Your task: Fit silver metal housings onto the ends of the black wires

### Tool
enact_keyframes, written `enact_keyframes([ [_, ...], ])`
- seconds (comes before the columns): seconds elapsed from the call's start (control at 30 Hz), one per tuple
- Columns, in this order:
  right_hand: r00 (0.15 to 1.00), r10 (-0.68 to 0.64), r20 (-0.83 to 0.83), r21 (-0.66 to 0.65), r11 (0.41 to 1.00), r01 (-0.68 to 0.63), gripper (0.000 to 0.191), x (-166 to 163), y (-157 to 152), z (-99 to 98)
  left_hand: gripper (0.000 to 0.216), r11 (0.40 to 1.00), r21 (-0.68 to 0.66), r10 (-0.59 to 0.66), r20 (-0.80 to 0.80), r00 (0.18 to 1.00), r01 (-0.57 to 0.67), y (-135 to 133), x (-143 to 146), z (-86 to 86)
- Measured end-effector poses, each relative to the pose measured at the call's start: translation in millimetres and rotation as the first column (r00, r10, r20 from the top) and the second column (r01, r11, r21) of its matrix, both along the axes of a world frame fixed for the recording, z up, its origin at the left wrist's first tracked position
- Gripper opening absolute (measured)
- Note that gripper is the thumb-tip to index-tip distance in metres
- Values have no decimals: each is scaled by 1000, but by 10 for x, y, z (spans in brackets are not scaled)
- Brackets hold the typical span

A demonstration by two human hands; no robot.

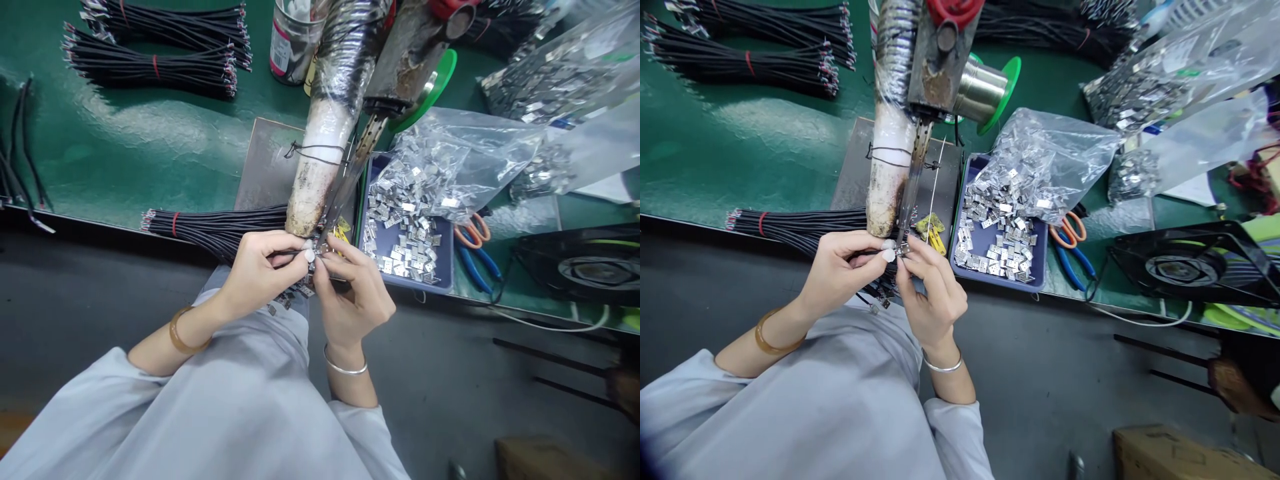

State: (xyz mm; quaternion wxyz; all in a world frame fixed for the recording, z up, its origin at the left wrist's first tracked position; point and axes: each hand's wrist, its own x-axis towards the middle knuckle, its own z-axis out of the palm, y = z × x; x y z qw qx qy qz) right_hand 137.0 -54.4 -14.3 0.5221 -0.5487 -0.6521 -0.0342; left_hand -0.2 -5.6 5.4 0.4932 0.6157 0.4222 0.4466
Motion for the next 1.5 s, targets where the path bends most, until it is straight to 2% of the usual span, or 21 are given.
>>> enact_keyframes([
  [0.1, 1000, 0, 0, -1, 1000, 0, 18, -13, -11, 11, 17, 1000, -12, -6, 13, 1000, 6, 5, 0, 20],
  [0.2, 1000, 11, -22, -5, 1000, -12, 18, -6, -35, -35, 17, 989, -139, -43, 49, 998, 49, 5, -5, 41],
  [0.27, 995, 25, -92, -12, 1000, -26, 15, 20, -50, -59, 15, 974, -208, -78, 58, 995, 88, 2, -13, 53],
  [0.3, 989, 20, -146, 6, 1000, -19, 13, 40, -55, -58, 15, 968, -228, -92, 60, 994, 103, 0, -17, 58],
  [0.43, 922, 60, -381, 254, 966, 42, 6, 130, -78, 45, 14, 960, -246, -116, 70, 991, 130, -6, -34, 66],
  [0.5, 903, 58, -426, 215, 976, 39, 13, 156, -108, 92, 14, 963, -240, -110, 77, 991, 126, -6, -38, 66],
  [0.57, 919, -18, -393, 80, 995, 53, 18, 157, -148, 83, 15, 965, -235, -100, 87, 991, 118, -6, -39, 64],
  [0.63, 950, -56, -308, 12, 998, 62, 17, 135, -177, 19, 15, 967, -228, -92, 100, 991, 113, -8, -39, 60],
  [0.8, 989, 29, -147, -39, 999, -35, 13, 43, -137, -129, 16, 974, -208, -68, 88, 994, 85, -24, -30, 30],
  [0.97, 994, 4, -105, -45, 999, -9, 10, -17, -47, -100, 16, 985, -169, -13, 56, 998, 22, -30, 2, 20],
  [1.17, 999, -9, -34, 18, 1000, 9, 16, -21, -17, -41, 15, 995, -100, 7, 50, 999, -2, -8, 18, 51],
  [1.3, 999, 14, 40, 38, 999, -16, 17, -5, -52, -60, 18, 988, -148, -31, 32, 999, 35, -5, -5, 43],
  [1.4, 999, 40, 25, 47, 998, -41, 16, 22, -82, -88, 20, 982, -168, -92, 1, 996, 91, -18, -32, 34],
  [1.5, 996, 23, -85, -4, 1000, -23, 11, 52, -89, -71, 19, 989, -42, -145, -75, 987, 143, -36, -59, 27],
])
